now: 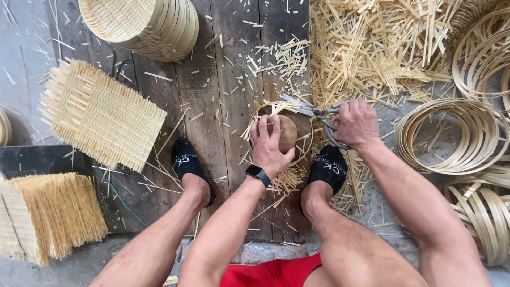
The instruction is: The person repeatedly places a circular bamboo frame onto a flat woven bamboo mat, uses shears to trim the excess mat material around the frame, and then stacks the finished circular pieces. The process is repeated multiple times.
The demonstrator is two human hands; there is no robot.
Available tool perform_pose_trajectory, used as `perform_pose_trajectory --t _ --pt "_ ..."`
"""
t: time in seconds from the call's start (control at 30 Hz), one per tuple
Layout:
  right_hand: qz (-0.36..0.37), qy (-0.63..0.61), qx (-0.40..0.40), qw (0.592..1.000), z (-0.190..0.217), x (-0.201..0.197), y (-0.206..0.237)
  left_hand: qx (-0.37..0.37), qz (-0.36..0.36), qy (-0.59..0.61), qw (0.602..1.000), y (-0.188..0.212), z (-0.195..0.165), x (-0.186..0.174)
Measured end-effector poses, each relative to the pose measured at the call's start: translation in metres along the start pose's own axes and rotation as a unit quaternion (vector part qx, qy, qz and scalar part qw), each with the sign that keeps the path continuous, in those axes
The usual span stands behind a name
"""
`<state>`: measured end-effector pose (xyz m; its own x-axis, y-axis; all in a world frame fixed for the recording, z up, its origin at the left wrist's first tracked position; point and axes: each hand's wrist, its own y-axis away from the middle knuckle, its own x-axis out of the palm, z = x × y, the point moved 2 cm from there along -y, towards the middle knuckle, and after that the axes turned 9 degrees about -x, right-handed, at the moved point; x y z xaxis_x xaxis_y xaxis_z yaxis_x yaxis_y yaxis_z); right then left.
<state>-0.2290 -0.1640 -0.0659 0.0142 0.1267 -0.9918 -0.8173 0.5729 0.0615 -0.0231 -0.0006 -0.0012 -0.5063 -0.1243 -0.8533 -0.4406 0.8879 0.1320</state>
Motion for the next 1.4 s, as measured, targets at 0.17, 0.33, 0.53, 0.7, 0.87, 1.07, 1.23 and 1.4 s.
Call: perform_pose_trajectory --t 0.17,0.33,0.53,0.7,0.87,1.07,1.23,1.4 --pt "0.068 -0.039 0.018 0.997 -0.012 0.007 0.008 0.028 0.025 -0.002 0.999 -0.002 0.005 0.002" --pt "-0.010 0.024 -0.019 0.999 -0.003 0.010 0.001 0.063 0.046 -0.004 0.997 -0.005 0.006 0.001" --pt "0.077 -0.011 0.003 0.997 -0.015 0.001 0.008 0.124 0.104 -0.016 0.987 -0.012 0.017 -0.005" --pt "-0.033 0.044 -0.044 0.997 0.000 0.001 -0.007 0.188 0.132 -0.012 0.973 -0.019 0.018 -0.014" --pt "0.099 -0.005 -0.026 0.995 -0.013 0.003 -0.005 0.067 0.063 -0.013 0.996 -0.011 0.009 -0.019" --pt "-0.026 0.019 -0.038 0.999 -0.004 -0.017 -0.005 -0.101 -0.069 0.069 0.990 0.003 -0.012 0.011" --pt "0.056 -0.009 -0.005 0.998 0.008 -0.014 -0.014 -0.047 -0.013 0.026 0.998 0.000 -0.003 0.011" --pt "0.050 -0.008 -0.020 0.999 -0.014 -0.009 -0.001 -0.014 0.010 0.017 1.000 -0.005 -0.002 0.006"
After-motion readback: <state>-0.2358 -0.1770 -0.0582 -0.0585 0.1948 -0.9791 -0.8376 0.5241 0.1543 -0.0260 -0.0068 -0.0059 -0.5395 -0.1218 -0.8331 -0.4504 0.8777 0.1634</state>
